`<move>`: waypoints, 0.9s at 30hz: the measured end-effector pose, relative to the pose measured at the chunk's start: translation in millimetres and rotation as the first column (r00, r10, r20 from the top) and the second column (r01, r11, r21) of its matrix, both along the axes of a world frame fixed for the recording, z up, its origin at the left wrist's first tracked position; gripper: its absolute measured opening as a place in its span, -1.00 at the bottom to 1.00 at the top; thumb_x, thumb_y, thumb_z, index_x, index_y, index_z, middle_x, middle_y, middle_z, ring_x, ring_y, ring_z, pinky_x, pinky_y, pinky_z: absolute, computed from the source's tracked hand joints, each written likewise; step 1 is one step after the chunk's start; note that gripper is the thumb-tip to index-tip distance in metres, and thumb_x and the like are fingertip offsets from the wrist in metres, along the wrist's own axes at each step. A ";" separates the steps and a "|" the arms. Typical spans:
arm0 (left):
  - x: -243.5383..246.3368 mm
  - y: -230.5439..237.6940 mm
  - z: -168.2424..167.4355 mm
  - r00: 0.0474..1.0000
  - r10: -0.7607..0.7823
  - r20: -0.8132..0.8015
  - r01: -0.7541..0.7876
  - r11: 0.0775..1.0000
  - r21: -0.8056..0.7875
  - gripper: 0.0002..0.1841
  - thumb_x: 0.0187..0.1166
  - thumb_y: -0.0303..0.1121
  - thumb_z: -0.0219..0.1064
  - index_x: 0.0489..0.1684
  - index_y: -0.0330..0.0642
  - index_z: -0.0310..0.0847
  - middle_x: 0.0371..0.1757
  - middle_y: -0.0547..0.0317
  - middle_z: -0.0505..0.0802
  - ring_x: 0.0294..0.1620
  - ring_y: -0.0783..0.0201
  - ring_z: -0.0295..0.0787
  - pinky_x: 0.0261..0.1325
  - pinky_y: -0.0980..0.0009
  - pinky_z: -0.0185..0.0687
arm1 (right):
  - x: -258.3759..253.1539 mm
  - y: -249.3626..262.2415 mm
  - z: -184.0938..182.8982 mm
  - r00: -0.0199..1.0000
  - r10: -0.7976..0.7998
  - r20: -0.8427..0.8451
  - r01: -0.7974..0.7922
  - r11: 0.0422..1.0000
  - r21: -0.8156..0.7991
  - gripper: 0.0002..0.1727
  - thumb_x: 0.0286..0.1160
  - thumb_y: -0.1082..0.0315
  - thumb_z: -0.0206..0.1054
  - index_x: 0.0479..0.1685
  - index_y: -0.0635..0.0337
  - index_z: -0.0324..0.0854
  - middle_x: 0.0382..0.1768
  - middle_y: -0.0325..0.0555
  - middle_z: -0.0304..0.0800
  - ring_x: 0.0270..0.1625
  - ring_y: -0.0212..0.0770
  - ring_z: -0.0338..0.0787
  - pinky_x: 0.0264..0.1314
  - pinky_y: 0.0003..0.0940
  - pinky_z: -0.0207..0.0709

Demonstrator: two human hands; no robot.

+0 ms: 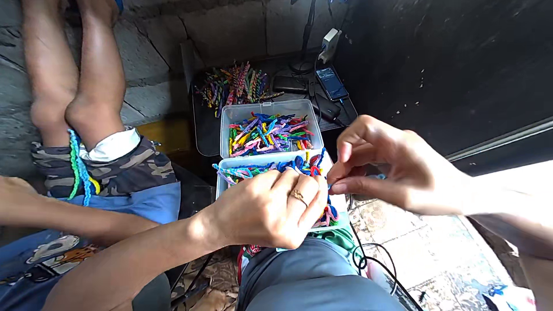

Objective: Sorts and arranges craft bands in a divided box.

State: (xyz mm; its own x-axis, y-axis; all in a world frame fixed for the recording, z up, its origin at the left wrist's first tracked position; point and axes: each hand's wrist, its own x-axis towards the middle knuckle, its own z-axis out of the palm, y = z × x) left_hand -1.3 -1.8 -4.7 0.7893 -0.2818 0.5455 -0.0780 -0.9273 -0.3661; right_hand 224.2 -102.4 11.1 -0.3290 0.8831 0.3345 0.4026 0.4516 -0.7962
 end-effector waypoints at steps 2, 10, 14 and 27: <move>-1.2 1.0 -0.7 1.000 -0.005 -0.001 0.005 0.995 0.095 -0.82 0.67 -0.65 0.08 -0.08 -0.46 0.63 -0.40 -0.03 0.70 -0.50 0.15 0.53 -0.53 0.36 0.27 | 2.0 5.0 -3.6 0.955 -0.014 -0.298 -0.095 0.932 -0.350 -0.68 0.42 0.54 0.42 -0.05 0.03 0.37 -0.37 -0.34 0.89 -0.26 -0.53 0.88 -0.18 -0.70 0.70; 4.1 16.8 -14.2 0.996 0.041 -0.079 -0.083 0.750 -0.657 -0.76 0.72 -0.41 0.17 -0.22 -0.31 0.76 -0.46 0.17 0.75 -0.52 0.45 0.61 -0.44 0.63 0.49 | -2.4 -4.2 -17.4 0.799 -0.421 0.430 -0.071 0.643 0.762 -0.94 0.70 0.43 0.19 -0.12 0.20 0.53 -0.26 -0.04 0.75 -0.27 -0.23 0.62 -0.19 -0.41 0.41; 4.1 12.9 -2.1 0.981 -0.163 -0.105 -0.074 0.189 -0.979 -0.76 0.77 -0.41 0.15 -0.27 -0.23 0.72 -0.55 0.45 0.66 -0.56 0.73 0.52 -0.47 0.82 0.46 | -11.6 -9.4 -21.3 0.589 -0.638 0.495 -0.348 0.353 0.869 -0.84 0.66 0.59 0.10 -0.09 0.29 0.60 -0.44 -0.16 0.58 -0.44 -0.33 0.38 -0.30 -0.45 0.18; -3.3 3.7 0.4 0.990 -0.078 -0.122 0.010 0.877 -0.480 -0.76 0.73 -0.42 0.18 -0.23 -0.30 0.79 -0.47 0.13 0.69 -0.55 0.37 0.55 -0.54 0.57 0.37 | -1.8 -4.1 -9.3 0.998 0.011 0.056 -0.018 0.990 0.137 -0.94 0.48 0.41 0.39 -0.19 0.17 0.66 -0.37 -0.38 0.77 -0.24 -0.63 0.76 -0.15 -0.76 0.64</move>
State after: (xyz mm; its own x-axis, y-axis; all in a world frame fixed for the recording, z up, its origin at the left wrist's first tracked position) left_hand -4.6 1.9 -4.3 0.8568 -0.0501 0.5132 -0.1390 -0.9809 0.1363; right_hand 222.4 -106.5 1.8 -0.3624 0.8250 0.4335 0.4364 0.5612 -0.7032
